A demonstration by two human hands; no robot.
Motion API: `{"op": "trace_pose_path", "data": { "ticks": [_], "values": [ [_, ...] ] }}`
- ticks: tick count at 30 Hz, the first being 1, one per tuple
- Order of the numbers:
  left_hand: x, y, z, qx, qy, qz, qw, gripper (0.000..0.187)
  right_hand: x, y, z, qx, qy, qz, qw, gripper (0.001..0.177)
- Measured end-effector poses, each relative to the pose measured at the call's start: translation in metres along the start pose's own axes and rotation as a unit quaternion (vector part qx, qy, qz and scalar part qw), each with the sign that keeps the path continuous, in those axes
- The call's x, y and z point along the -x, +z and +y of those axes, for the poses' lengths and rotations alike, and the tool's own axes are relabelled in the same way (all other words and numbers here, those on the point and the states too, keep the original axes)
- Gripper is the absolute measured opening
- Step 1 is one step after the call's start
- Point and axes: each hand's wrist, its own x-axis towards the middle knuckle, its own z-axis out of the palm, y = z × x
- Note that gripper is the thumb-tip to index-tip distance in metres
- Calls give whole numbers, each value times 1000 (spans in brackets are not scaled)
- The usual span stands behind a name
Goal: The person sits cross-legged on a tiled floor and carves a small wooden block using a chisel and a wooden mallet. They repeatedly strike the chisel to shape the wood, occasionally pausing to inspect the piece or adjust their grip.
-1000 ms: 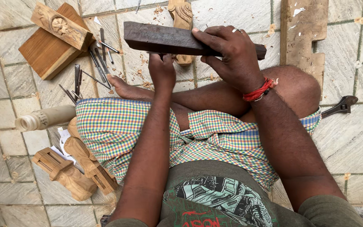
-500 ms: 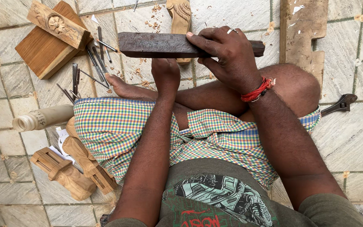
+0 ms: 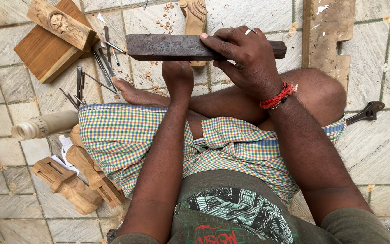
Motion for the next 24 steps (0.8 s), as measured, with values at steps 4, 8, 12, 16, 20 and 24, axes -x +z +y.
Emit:
{"op": "trace_pose_path", "data": {
  "ticks": [4, 8, 12, 16, 20, 24],
  "values": [
    [0, -1, 1, -14, -4, -11, 1000, 21, -3, 0, -5, 45, -17, 6, 999, 58],
    [-1, 0, 2, -1, -4, -6, 1000, 24, -7, -1, -8, 139, -34, 4, 990, 47],
    [0, -1, -2, -5, -29, -29, 999, 23, -7, 1, -11, 122, -34, 14, 992, 48],
    [1, -1, 1, -37, 52, -34, 997, 25, -4, -1, -9, 118, -21, -1, 993, 54],
    [-5, -12, 7, 69, -63, -102, 990, 20, -3, 0, -3, 60, 20, -5, 998, 59],
    [-10, -21, 15, 157, -66, -46, 984, 13, 5, -3, 6, -47, 60, 23, 997, 66]
  ]
}}
